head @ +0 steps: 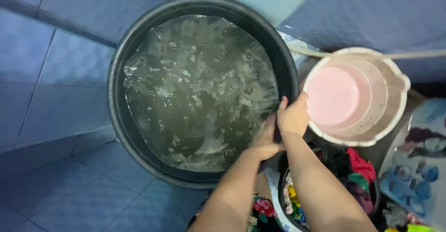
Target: The person hand-washes multiple garments in a large black basin filled with water, scrubbing and rinsing each item before transferring it to a smaller basket. The person then empties the basin into a toilet and refills it with fresh water from a hose.
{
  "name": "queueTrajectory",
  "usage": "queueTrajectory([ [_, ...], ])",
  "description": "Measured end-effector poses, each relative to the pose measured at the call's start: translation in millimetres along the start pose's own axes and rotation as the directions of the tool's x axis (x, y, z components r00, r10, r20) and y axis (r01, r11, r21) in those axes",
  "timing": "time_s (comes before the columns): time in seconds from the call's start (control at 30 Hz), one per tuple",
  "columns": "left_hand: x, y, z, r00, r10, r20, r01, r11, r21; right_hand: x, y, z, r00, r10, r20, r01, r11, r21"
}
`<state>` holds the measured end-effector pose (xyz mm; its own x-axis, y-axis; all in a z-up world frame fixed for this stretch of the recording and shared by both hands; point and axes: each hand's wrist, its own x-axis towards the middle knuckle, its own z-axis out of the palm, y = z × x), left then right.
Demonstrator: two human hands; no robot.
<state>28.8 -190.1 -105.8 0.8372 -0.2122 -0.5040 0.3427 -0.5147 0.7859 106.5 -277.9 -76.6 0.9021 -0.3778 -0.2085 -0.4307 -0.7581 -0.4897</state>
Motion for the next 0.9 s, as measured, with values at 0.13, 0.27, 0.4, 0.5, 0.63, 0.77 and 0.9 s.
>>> queueTrajectory([
  [0.13, -45.3, -81.1, -37.3, 0.94, -0.266, 0.214, 0.211, 0.945, 0.248, 0.7, -0.6, 0.9, 0.999, 0.023, 0.028, -0.022, 0.999, -0.034],
  [0.27, -103.5, -120.4, -114.2, 0.728, -0.644, 0.234, 0.205, 0.53, 0.823, 2.6, -0.4, 1.8, 1.0, 0.009, 0.009, -0.008, 0.998, -0.055],
  [0.4, -137.4, -129.8, -210.6, 0.623, -0.781, 0.024, 0.297, 0.265, 0.917, 2.3, -1.3, -0.5, 1.0, 0.016, 0.011, -0.015, 0.996, -0.09],
  [0.5, -163.9, -137.0, -241.9, 0.729, -0.584, -0.357, 0.502, 0.101, 0.859, 3.1, -4.5, -2.4, 0.999, 0.033, 0.026, -0.031, 0.997, -0.072],
  [0.63, -197.7, -184.5, -182.9, 0.47, -0.145, -0.871, 0.755, 0.577, 0.311, 4.3, 0.8, -1.1, 0.997, 0.051, 0.05, -0.048, 0.997, -0.056],
  [0.77, -201.9, -228.1, -89.7, 0.127, -0.743, -0.657, 0.696, 0.539, -0.474, 13.2, 14.6, 7.6, 0.998, 0.002, 0.066, 0.0, 1.0, -0.031],
  [0.9, -201.5, -241.9, -90.9, 0.164, -0.837, -0.522, 0.716, 0.465, -0.521, 31.3, 45.4, 20.3, 0.981, -0.039, 0.189, 0.062, 0.991, -0.115],
])
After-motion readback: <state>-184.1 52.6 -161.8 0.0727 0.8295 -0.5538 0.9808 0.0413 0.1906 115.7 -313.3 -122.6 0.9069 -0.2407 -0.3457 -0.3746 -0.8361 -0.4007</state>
